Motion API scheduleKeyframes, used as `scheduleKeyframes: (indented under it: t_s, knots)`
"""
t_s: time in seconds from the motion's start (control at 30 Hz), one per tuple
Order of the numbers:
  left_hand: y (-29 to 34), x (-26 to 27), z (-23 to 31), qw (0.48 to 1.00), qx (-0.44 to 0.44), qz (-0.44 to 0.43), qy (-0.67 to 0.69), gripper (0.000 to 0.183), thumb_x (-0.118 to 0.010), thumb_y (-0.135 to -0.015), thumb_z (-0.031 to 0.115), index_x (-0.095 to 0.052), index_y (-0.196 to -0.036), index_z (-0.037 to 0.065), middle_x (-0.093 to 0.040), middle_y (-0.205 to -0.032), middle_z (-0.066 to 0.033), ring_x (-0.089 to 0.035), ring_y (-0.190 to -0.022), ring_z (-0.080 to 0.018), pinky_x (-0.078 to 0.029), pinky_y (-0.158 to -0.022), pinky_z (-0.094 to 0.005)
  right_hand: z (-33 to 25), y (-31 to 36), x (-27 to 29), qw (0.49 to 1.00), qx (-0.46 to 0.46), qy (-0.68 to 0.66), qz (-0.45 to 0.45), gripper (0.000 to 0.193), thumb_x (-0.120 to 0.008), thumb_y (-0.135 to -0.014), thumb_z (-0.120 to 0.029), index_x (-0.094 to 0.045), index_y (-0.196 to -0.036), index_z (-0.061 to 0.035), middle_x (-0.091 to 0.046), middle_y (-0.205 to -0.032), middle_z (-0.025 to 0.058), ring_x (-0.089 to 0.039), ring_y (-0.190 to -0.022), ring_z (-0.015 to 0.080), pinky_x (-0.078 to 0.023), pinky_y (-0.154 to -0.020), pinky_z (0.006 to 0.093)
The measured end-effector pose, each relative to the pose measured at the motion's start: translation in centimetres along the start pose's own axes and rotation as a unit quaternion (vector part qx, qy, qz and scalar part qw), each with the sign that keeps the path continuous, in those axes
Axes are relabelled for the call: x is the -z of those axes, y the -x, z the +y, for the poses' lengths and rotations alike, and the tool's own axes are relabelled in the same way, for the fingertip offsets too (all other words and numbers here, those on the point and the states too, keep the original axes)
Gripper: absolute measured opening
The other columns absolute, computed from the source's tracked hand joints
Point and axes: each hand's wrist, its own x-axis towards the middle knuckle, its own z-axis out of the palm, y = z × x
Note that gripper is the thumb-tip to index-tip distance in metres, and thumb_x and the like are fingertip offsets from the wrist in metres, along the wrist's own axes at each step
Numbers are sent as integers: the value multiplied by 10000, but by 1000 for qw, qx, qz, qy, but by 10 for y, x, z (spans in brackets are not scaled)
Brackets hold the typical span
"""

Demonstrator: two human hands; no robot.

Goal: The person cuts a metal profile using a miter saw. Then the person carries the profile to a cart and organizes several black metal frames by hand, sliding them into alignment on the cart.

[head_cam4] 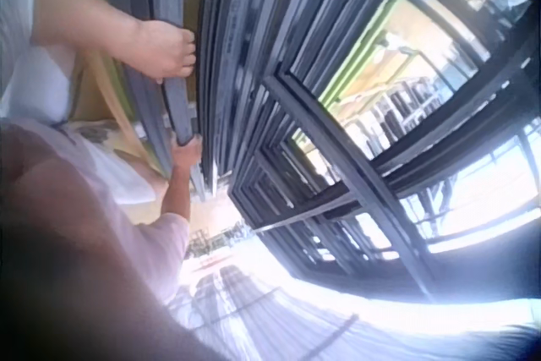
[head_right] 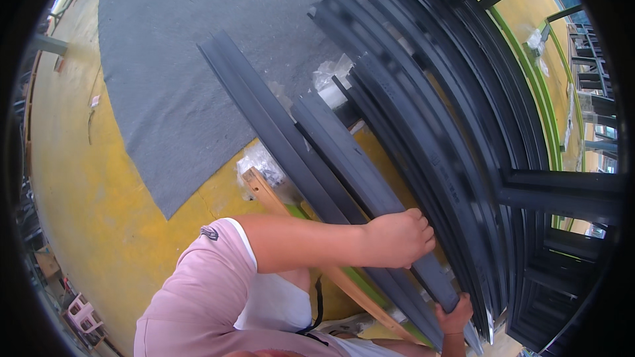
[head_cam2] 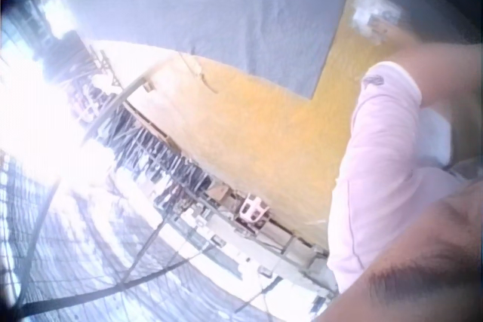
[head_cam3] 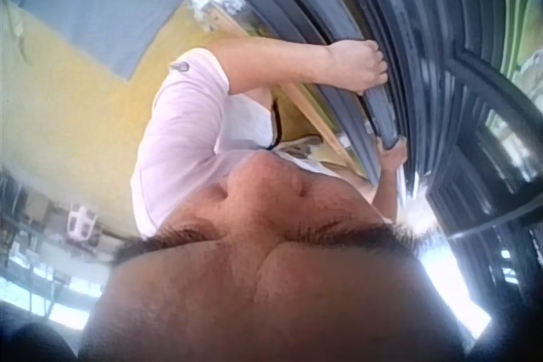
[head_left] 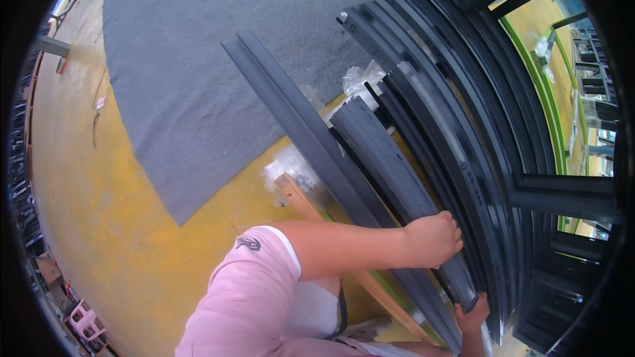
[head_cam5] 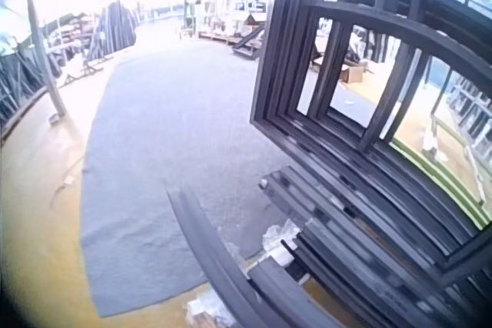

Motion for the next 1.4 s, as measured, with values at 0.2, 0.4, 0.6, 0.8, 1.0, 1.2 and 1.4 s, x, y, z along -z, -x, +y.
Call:
scheduleKeyframes:
  t_s: [0.2, 0.4, 0.6, 0.8, 1.0, 1.2, 1.4]
  knots:
    - [1, -8, 1, 999, -9, 34, -40, 465, -734, -812, 493, -659, -982, 67, -619, -867, -17, -629, -870, -203, -409, -755, -323, -22, -3, 13, 1000, -5, -16, 6, 794, -803, -678, -504, -528, -1223, 4, -595, -1088, 224, -606, -977, 479, -482, -825, 551]
    - [0, -14, 0, 998, -7, 48, -29, 452, -727, -816, 485, -657, -963, 64, -625, -848, -27, -632, -833, -204, -409, -748, -329, -97, -50, 13, 998, -38, -26, 39, 877, -689, -755, -745, -561, -1196, 2, -620, -1036, 222, -626, -921, 466, -485, -779, 540]
    - [-1, -7, -1, 999, -12, 43, -5, 440, -734, -809, 484, -648, -930, 69, -630, -841, -34, -634, -824, -204, -401, -740, -327, -94, -54, 8, 998, -27, 0, 48, 886, -579, -813, -814, -602, -1133, 12, -646, -938, 241, -628, -856, 499, -483, -707, 544]
    - [-3, -11, 3, 999, 9, 45, 11, 445, -754, -777, 485, -642, -908, 74, -618, -814, -18, -629, -808, -201, -391, -733, -323, -94, -55, 7, 997, 5, -14, 70, 866, -636, -797, -786, -611, -1131, 13, -658, -967, 232, -630, -873, 484, -488, -736, 543]
    - [-3, -12, 4, 998, 18, 44, 28, 476, -773, -750, 506, -642, -909, 77, -617, -813, -13, -624, -811, -200, -388, -750, -322, -101, -59, 11, 997, 27, -37, 66, 843, -667, -802, -757, -610, -1132, 17, -666, -1001, 222, -633, -886, 469, -495, -757, 535]
    - [-8, -11, 6, 997, 32, 33, 57, 516, -782, -749, 536, -655, -936, 73, -630, -854, -31, -619, -857, -212, -397, -779, -322, -108, -59, 21, 997, 33, -51, 51, 799, -579, -898, -726, -594, -1189, 18, -643, -1085, 219, -620, -960, 457, -466, -823, 542]
    - [-9, -9, 2, 997, 42, 6, 66, 549, -782, -753, 547, -661, -977, 60, -636, -897, -43, -617, -898, -211, -420, -814, -318, -165, -97, 75, 985, 132, 30, 111, 895, -386, -986, -703, -408, -1504, 27, -540, -1388, 283, -505, -1318, 478, -392, -1094, 549]
